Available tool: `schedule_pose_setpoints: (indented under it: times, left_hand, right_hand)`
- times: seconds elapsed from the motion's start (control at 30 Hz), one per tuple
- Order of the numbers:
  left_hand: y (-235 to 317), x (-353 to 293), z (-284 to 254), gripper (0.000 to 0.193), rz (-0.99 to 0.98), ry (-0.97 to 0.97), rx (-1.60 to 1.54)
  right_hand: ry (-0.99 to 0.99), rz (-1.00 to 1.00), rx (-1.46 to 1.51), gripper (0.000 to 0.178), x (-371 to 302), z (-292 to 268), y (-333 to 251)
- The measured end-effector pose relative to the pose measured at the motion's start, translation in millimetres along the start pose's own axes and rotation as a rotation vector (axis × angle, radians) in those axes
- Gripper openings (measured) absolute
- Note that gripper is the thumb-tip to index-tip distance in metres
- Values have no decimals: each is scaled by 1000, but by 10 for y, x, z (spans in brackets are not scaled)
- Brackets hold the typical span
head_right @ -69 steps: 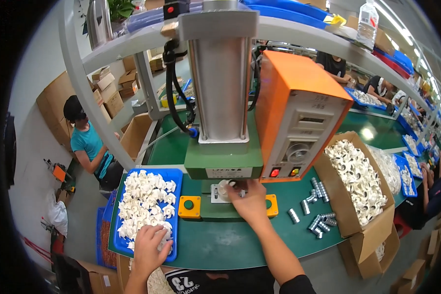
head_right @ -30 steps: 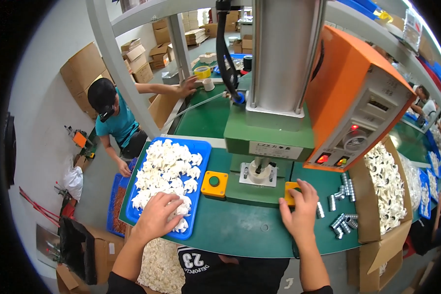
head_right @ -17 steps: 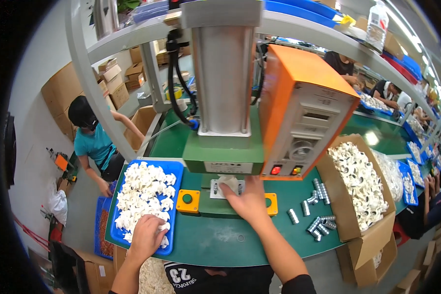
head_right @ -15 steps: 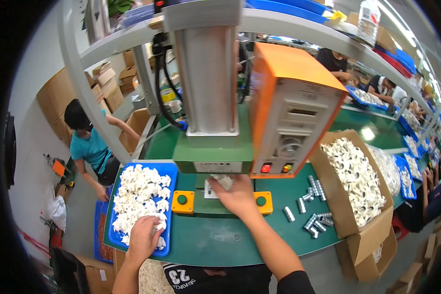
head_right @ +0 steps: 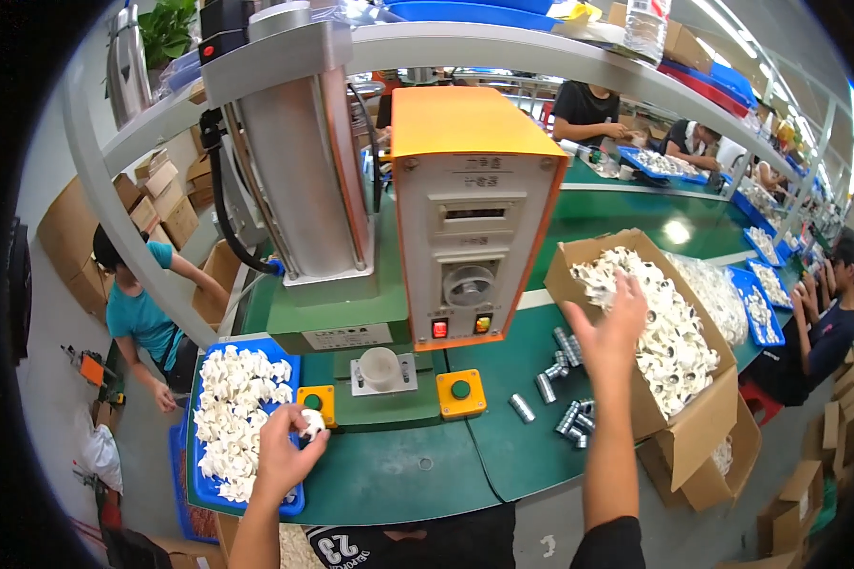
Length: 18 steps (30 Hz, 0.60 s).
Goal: The person assembles small plastic electronic components by operating a press machine.
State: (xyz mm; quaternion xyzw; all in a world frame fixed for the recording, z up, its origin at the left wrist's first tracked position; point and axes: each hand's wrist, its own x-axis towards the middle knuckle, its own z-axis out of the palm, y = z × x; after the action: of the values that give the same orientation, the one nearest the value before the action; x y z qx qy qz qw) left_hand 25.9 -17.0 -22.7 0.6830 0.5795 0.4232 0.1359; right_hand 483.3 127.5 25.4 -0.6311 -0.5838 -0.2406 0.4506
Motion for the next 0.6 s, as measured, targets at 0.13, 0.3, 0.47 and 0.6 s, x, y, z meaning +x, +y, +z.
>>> schedule_pose_setpoints:
  times: [0.13,0.3,0.47,0.6]
  left_hand:
    - [246,288,92,41,86,76,20]
    - [422,836,526,40,118,28,41]
    - [394,932,732,40,227,-41,205]
    - [384,955,668,36,284,-73,196]
  right_hand:
    - [-215,-30,157,59,-694,-300,-128]
    - [-612,-163,489,49,-1782,-569,-1077]
    - [-725,-116,657,44,-2082,-516,-1446]
    - [-747,-153,603,43,-2099,-489,-1436]
